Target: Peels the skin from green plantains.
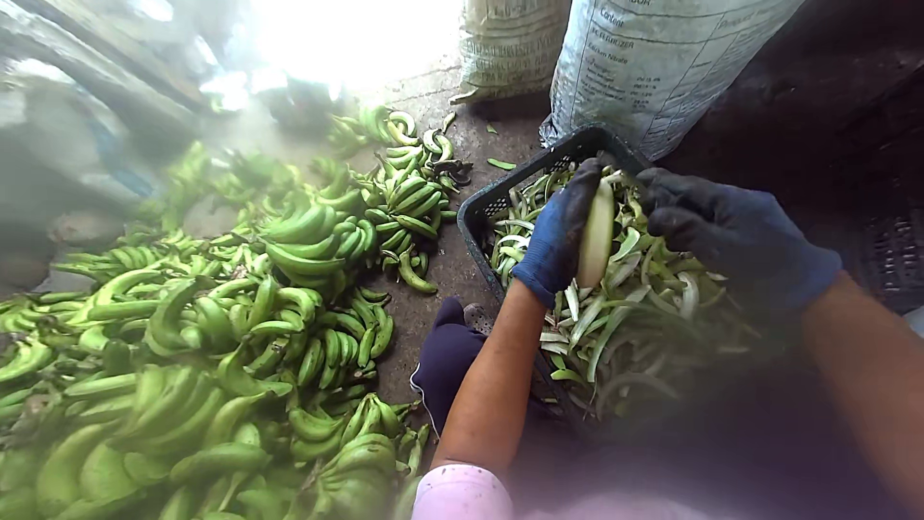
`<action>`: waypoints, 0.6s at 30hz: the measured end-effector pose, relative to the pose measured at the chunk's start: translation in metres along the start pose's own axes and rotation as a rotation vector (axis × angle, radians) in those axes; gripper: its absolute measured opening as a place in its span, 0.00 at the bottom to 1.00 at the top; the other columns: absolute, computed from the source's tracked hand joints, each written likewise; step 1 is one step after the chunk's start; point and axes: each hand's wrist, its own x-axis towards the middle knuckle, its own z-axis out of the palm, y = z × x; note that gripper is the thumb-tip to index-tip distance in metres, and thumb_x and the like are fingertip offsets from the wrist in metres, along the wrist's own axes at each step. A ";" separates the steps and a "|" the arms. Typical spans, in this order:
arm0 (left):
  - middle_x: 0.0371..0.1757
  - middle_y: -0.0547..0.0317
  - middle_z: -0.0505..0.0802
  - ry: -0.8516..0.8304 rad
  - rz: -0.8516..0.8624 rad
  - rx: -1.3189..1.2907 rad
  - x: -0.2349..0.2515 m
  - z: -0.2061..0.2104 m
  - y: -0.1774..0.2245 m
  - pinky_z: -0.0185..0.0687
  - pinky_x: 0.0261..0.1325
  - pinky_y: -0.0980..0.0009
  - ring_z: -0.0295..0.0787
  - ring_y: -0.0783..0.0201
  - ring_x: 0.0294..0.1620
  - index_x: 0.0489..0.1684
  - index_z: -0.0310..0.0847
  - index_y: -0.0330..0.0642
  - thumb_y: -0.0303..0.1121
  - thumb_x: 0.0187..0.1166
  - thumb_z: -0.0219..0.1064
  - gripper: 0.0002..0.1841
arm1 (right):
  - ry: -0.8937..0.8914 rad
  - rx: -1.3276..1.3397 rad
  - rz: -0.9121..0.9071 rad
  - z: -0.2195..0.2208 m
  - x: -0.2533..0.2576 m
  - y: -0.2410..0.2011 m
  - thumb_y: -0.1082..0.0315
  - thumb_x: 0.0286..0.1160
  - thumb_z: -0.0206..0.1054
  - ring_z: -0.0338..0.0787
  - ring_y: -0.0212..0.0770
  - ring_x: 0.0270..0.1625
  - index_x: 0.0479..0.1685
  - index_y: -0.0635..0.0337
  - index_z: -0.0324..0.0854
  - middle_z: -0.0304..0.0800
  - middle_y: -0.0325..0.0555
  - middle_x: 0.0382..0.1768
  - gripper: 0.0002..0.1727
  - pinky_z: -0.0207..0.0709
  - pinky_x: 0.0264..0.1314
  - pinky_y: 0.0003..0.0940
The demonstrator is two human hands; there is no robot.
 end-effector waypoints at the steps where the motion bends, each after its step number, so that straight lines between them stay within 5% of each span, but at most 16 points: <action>1: 0.35 0.59 0.87 -0.013 -0.012 -0.122 0.000 -0.002 0.000 0.88 0.36 0.66 0.85 0.67 0.32 0.55 0.79 0.44 0.52 0.93 0.40 0.25 | -0.012 -0.121 -0.141 -0.002 -0.004 0.000 0.41 0.80 0.61 0.90 0.39 0.58 0.81 0.40 0.76 0.87 0.41 0.69 0.31 0.84 0.61 0.49; 4: 0.31 0.62 0.87 -0.036 -0.047 -0.379 -0.002 -0.010 0.004 0.87 0.34 0.69 0.86 0.68 0.30 0.50 0.76 0.47 0.50 0.93 0.35 0.24 | 0.015 -0.390 -0.468 0.000 -0.010 0.007 0.43 0.74 0.66 0.91 0.62 0.54 0.77 0.48 0.80 0.90 0.59 0.58 0.33 0.82 0.51 0.64; 8: 0.17 0.65 0.82 -0.179 -0.075 -0.792 -0.005 -0.012 0.016 0.79 0.22 0.75 0.79 0.71 0.18 0.23 0.74 0.51 0.51 0.91 0.25 0.33 | 0.118 -0.485 -0.695 0.000 -0.018 0.008 0.52 0.68 0.72 0.92 0.59 0.51 0.73 0.45 0.84 0.93 0.57 0.52 0.29 0.83 0.50 0.59; 10: 0.21 0.64 0.84 -0.162 -0.044 -0.732 -0.007 -0.009 0.013 0.83 0.26 0.74 0.83 0.70 0.21 0.28 0.76 0.50 0.49 0.92 0.27 0.31 | 0.151 -0.499 -0.680 -0.002 -0.018 0.002 0.53 0.69 0.72 0.92 0.62 0.52 0.72 0.46 0.85 0.92 0.59 0.54 0.28 0.83 0.49 0.61; 12: 0.30 0.66 0.88 -0.049 0.051 -0.394 -0.013 0.000 0.011 0.87 0.36 0.75 0.87 0.74 0.31 0.45 0.77 0.49 0.47 0.94 0.32 0.25 | 0.110 -0.468 -0.522 -0.004 -0.016 -0.007 0.53 0.72 0.70 0.91 0.65 0.57 0.76 0.46 0.82 0.90 0.61 0.59 0.29 0.82 0.52 0.65; 14: 0.43 0.63 0.87 -0.052 0.174 -0.115 -0.016 0.005 0.010 0.85 0.50 0.73 0.85 0.75 0.43 0.61 0.77 0.40 0.43 0.95 0.36 0.23 | 0.037 -0.290 -0.234 -0.008 -0.012 -0.018 0.52 0.83 0.64 0.88 0.56 0.62 0.83 0.46 0.75 0.87 0.55 0.65 0.29 0.81 0.59 0.61; 16: 0.53 0.62 0.87 -0.135 0.254 -0.041 -0.020 0.004 0.009 0.84 0.58 0.74 0.85 0.76 0.51 0.73 0.73 0.37 0.40 0.94 0.37 0.24 | -0.015 0.001 0.110 -0.014 -0.002 -0.005 0.49 0.89 0.57 0.91 0.37 0.55 0.83 0.39 0.73 0.90 0.41 0.61 0.26 0.86 0.58 0.43; 18: 0.54 0.62 0.87 -0.131 0.278 -0.002 -0.020 0.001 0.011 0.84 0.58 0.74 0.85 0.76 0.52 0.75 0.71 0.38 0.40 0.93 0.38 0.24 | -0.010 0.159 0.307 -0.023 0.007 0.017 0.44 0.88 0.57 0.89 0.35 0.39 0.77 0.38 0.78 0.91 0.39 0.47 0.24 0.86 0.42 0.39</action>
